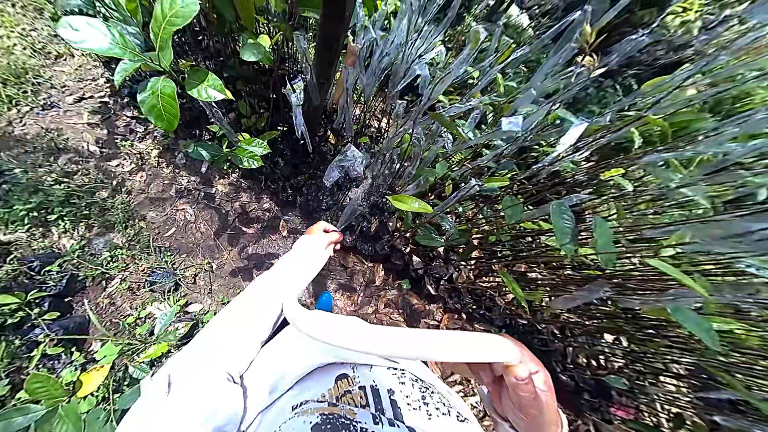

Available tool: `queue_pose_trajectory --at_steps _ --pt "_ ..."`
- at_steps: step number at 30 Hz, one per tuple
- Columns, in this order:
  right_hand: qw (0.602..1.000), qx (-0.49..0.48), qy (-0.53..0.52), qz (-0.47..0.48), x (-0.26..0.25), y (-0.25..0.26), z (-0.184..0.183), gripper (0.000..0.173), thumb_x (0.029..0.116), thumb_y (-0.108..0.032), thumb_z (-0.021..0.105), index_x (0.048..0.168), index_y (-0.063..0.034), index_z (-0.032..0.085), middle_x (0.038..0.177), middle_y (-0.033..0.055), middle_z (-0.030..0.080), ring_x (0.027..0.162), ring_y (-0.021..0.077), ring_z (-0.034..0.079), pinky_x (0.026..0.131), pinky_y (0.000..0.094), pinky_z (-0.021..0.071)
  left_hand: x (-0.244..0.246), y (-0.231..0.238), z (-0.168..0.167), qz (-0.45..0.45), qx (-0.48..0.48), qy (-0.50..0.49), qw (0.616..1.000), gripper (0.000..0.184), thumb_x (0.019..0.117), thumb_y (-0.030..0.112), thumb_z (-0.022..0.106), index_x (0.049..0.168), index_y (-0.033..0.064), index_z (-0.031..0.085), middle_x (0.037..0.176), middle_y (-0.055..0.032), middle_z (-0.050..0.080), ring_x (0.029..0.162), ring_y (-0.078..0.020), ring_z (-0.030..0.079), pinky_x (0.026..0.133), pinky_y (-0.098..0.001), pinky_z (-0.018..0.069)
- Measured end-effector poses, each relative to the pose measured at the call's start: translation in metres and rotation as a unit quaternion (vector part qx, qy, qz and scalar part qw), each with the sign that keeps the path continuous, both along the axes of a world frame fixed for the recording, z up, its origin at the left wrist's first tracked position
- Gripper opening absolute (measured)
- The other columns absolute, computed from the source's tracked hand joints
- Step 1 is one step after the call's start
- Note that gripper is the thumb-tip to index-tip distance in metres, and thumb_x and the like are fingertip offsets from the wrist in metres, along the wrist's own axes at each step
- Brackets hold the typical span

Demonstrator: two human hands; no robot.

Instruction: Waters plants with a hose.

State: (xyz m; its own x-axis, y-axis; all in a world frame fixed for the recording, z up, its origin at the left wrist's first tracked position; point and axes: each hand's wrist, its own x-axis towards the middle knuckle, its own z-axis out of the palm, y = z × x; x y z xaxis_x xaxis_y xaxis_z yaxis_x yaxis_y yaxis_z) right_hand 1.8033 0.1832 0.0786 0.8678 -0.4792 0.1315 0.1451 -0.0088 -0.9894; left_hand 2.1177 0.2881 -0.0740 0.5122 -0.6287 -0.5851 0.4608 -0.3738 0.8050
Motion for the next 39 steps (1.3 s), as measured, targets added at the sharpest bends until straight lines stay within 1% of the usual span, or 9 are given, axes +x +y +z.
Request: queue_pose_trajectory --at_steps 2,6,10,16,22,25,31,35,39 --pt "1.000 0.000 0.003 0.021 0.005 0.000 -0.006 0.030 0.1029 -0.050 0.053 0.111 -0.0282 0.072 0.080 -0.0183 0.067 0.064 -0.0107 0.055 0.058 0.0076 0.0447 0.006 0.024 0.003 0.030 0.036 -0.003 0.999 0.019 0.0995 0.006 0.063 0.114 -0.0044 0.057 0.075 -0.0043 0.063 0.055 -0.0051 0.055 0.053 -0.0193 0.0468" --pt "0.997 0.027 0.010 0.068 0.023 0.008 -0.013 0.028 0.1030 -0.048 0.054 0.112 -0.0279 0.072 0.082 -0.0191 0.067 0.067 -0.0124 0.056 0.060 0.0065 0.0447 0.021 0.078 0.005 0.120 0.083 -0.012 0.989 0.029 0.0982 0.003 0.064 0.124 -0.0064 0.054 0.082 -0.0070 0.063 0.060 -0.0075 0.058 0.056 -0.0217 0.0503" --pt "0.994 0.019 0.012 0.108 0.041 0.014 -0.018 0.027 0.1035 -0.047 0.054 0.110 -0.0274 0.072 0.081 -0.0197 0.066 0.068 -0.0131 0.056 0.062 0.0062 0.0456 0.027 0.111 0.017 0.180 0.101 -0.035 0.978 0.022 0.0979 0.002 0.063 0.117 -0.0056 0.056 0.080 -0.0060 0.063 0.060 -0.0072 0.058 0.056 -0.0212 0.0501" --pt "0.991 0.018 -0.005 0.136 0.060 0.015 -0.016 0.029 0.1042 -0.046 0.052 0.110 -0.0252 0.072 0.078 -0.0194 0.064 0.066 -0.0136 0.054 0.060 0.0055 0.0435 0.037 0.125 0.022 0.213 0.089 -0.039 0.972 0.022 0.0969 0.001 0.064 0.116 -0.0061 0.056 0.079 -0.0065 0.063 0.059 -0.0080 0.059 0.056 -0.0215 0.0508" --pt "0.990 0.018 -0.004 0.139 0.068 0.015 -0.015 0.031 0.1042 -0.048 0.051 0.110 -0.0264 0.072 0.079 -0.0197 0.066 0.065 -0.0136 0.054 0.059 0.0053 0.0437 0.049 0.129 0.026 0.205 0.101 -0.058 0.972 0.022 0.0981 0.004 0.064 0.117 -0.0058 0.057 0.078 -0.0064 0.063 0.058 -0.0080 0.058 0.055 -0.0220 0.0508" --pt "0.989 0.022 -0.003 0.145 0.070 0.015 -0.016 0.030 0.1041 -0.048 0.051 0.108 -0.0260 0.072 0.076 -0.0196 0.063 0.063 -0.0134 0.052 0.058 0.0053 0.0423 0.052 0.131 0.025 0.213 0.093 -0.057 0.971 0.020 0.0980 0.003 0.063 0.115 -0.0052 0.056 0.077 -0.0060 0.063 0.057 -0.0080 0.058 0.054 -0.0217 0.0502" --pt "0.988 0.035 0.014 0.149 0.073 0.013 -0.012 0.028 0.1029 -0.048 0.053 0.110 -0.0287 0.072 0.081 -0.0205 0.067 0.068 -0.0137 0.056 0.062 0.0061 0.0449 0.045 0.129 0.022 0.184 0.098 -0.056 0.976 0.027 0.0995 0.005 0.062 0.122 -0.0056 0.054 0.080 -0.0070 0.064 0.057 -0.0087 0.058 0.054 -0.0230 0.0503" --pt "0.988 0.060 0.042 0.139 0.073 0.011 -0.007 0.027 0.1009 -0.050 0.054 0.108 -0.0323 0.073 0.082 -0.0212 0.067 0.066 -0.0137 0.054 0.059 0.0061 0.0435 0.032 0.133 0.026 0.157 0.108 -0.050 0.980 0.027 0.0999 0.008 0.062 0.122 -0.0050 0.055 0.081 -0.0076 0.064 0.058 -0.0088 0.057 0.055 -0.0241 0.0492" --pt "0.984 0.063 0.048 0.157 0.071 0.006 -0.009 0.026 0.1009 -0.050 0.055 0.107 -0.0327 0.073 0.079 -0.0212 0.067 0.064 -0.0135 0.054 0.057 0.0061 0.0429 0.026 0.141 0.027 0.194 0.102 -0.048 0.974 0.025 0.0993 0.005 0.062 0.120 -0.0060 0.055 0.080 -0.0080 0.064 0.058 -0.0090 0.058 0.055 -0.0237 0.0499"
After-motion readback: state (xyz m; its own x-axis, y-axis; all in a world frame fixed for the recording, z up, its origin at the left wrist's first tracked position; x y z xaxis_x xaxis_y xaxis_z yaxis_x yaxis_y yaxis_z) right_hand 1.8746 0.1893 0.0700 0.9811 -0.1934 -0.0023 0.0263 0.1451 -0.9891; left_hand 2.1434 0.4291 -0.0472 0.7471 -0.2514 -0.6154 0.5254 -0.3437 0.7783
